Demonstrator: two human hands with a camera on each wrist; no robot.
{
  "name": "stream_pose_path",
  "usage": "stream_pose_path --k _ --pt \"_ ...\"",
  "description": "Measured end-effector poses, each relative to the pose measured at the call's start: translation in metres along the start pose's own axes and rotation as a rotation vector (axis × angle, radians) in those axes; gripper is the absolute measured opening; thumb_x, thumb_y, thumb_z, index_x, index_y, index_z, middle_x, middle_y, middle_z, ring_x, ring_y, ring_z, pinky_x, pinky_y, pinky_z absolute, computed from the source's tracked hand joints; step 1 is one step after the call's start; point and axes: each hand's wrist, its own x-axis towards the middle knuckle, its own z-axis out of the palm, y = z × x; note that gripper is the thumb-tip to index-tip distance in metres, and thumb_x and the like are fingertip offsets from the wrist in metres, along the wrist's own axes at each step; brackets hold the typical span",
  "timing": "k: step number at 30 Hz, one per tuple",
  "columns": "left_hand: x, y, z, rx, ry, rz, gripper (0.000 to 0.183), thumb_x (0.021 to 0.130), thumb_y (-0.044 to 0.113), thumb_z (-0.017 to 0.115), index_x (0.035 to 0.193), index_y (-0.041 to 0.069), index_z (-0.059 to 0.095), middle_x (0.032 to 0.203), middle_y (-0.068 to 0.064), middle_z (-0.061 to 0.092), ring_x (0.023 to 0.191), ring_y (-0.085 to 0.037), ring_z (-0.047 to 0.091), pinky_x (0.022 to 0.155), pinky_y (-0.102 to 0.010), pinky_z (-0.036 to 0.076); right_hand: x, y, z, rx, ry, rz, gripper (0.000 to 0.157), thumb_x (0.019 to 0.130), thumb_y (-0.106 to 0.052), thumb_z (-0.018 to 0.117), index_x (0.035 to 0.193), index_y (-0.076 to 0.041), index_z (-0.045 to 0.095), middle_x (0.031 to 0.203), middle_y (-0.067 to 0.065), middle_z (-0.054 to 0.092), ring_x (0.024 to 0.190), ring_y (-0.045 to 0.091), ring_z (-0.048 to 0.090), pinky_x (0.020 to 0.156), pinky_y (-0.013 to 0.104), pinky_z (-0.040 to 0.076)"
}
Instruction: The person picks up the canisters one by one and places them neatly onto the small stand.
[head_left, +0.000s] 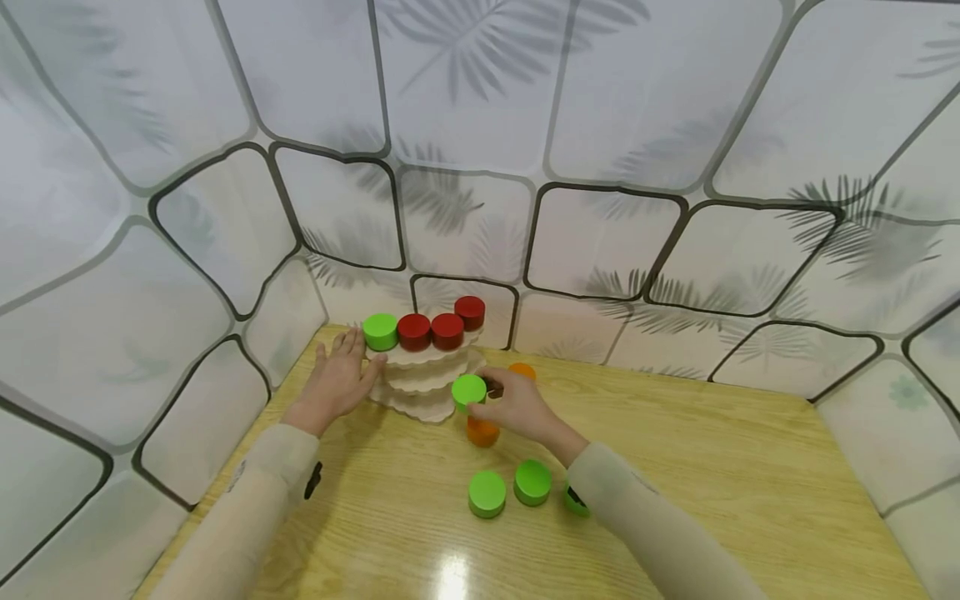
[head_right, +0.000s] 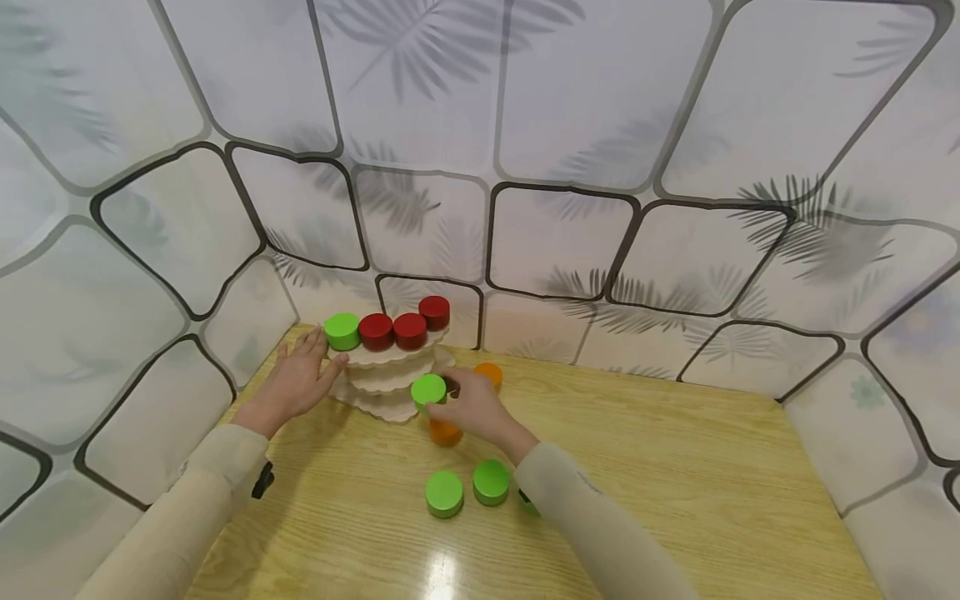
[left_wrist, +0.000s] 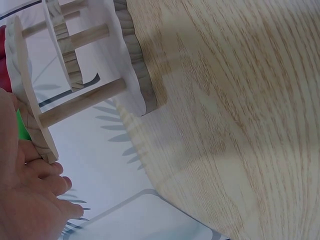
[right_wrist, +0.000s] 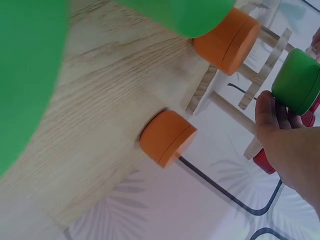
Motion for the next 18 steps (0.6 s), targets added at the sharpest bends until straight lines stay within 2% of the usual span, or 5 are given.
stream_pose_path --k 7,11,18 --pt "0.0 -0.001 0.0 0.003 -0.007 -0.007 0.081 0.115 0.049 0.027 0.162 -0.015 0.012 0.171 -0.035 0.013 0.159 -0.055 0.013 0.124 -0.077 0.008 0.013 -0.008 0.015 -0.019 0.015 0.004 0.046 0.088 -0.016 0.083 0.131 -0.005 0.07 0.115 0.007 0.075 0.102 0.018 0.067 0.093 0.036 0.059" --pt "0.0 -0.002 0.0 0.006 -0.001 -0.005 0.081 0.115 0.049 0.027 0.162 -0.015 0.013 0.17 -0.035 0.014 0.159 -0.055 0.014 0.124 -0.078 0.008 0.019 -0.012 0.023 -0.023 0.028 -0.015 0.044 0.089 -0.016 0.082 0.13 -0.006 0.071 0.115 0.008 0.075 0.101 0.019 0.067 0.091 0.035 0.059" --pt "0.0 -0.002 0.0 -0.001 0.01 0.006 0.082 0.115 0.05 0.028 0.161 -0.016 0.014 0.17 -0.036 0.015 0.158 -0.056 0.015 0.123 -0.078 0.009 0.028 -0.016 0.032 -0.018 0.033 0.017 0.043 0.09 -0.021 0.081 0.131 -0.011 0.072 0.115 0.006 0.075 0.099 0.018 0.068 0.087 0.032 0.059"
